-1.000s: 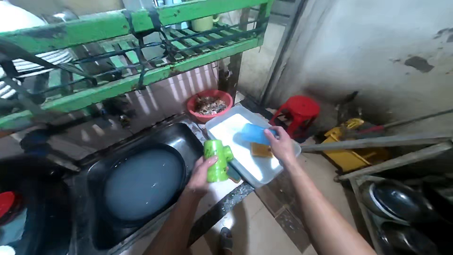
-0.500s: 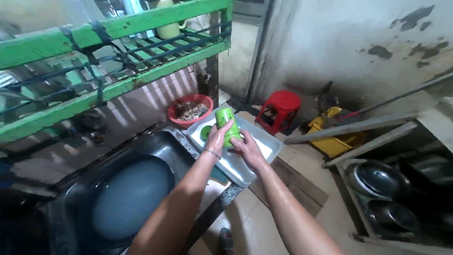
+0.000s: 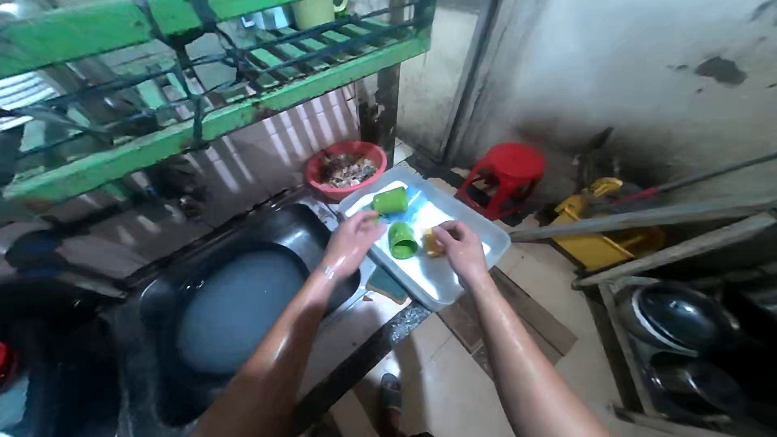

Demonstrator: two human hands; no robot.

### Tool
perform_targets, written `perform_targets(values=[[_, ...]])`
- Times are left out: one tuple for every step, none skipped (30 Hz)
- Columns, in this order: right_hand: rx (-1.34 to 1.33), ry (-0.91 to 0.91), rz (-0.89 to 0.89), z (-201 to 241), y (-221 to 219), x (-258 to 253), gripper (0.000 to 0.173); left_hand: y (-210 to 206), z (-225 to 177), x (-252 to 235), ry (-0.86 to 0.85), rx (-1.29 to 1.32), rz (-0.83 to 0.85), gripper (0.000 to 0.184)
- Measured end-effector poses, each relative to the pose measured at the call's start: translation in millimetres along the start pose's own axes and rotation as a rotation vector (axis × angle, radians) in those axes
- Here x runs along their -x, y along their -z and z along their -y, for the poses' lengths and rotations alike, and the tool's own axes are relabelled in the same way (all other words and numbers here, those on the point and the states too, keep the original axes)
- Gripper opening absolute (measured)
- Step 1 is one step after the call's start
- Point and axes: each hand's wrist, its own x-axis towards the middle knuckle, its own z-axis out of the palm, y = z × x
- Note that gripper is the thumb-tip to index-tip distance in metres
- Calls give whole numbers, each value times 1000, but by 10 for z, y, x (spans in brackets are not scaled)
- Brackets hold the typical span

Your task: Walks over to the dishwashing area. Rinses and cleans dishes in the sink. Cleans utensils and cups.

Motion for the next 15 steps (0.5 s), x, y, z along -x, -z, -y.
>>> perform_targets(values=[[-8,29,-5,-3,9,70,30,158,146,356,-54,-98,59,46],[-23,65,-8,5,9,165,26,342,370,734,-85,-225,97,49],[-35,113,-12,17,-7,283,24,542,633,1127,-59,-351,97,53],[-45,167,-5,40,-37,424,23,745,887,1554,57,-465,80,58],[-64,225,6,62,-93,559,22,950,1129,1983,216,-540,65,67],[-86,279,27,85,-180,682,20,1143,1372,2412,351,-590,32,77],[-107,320,63,98,-293,791,19,1313,1632,2840,447,-623,-19,86],[-122,344,113,94,-434,886,18,1457,1881,3241,530,-660,-54,97],[-129,345,173,68,-607,969,18,1573,2108,3595,590,-683,-83,107],[-139,318,250,26,-802,1054,17,1655,2304,3894,625,-699,-99,114],[-132,255,335,-12,-1004,1157,16,1704,2472,4138,629,-729,-108,117],[-106,171,431,-26,-1210,1266,16,1733,2588,4313,617,-771,-118,119],[-77,97,539,-15,-1428,1370,15,1754,2639,4416,607,-812,-139,119],[-44,39,651,9,-1650,1479,14,1781,2640,4471,606,-836,-170,119],[-14,-5,757,41,-1867,1604,14,1821,2599,4501,641,-845,-189,117]])
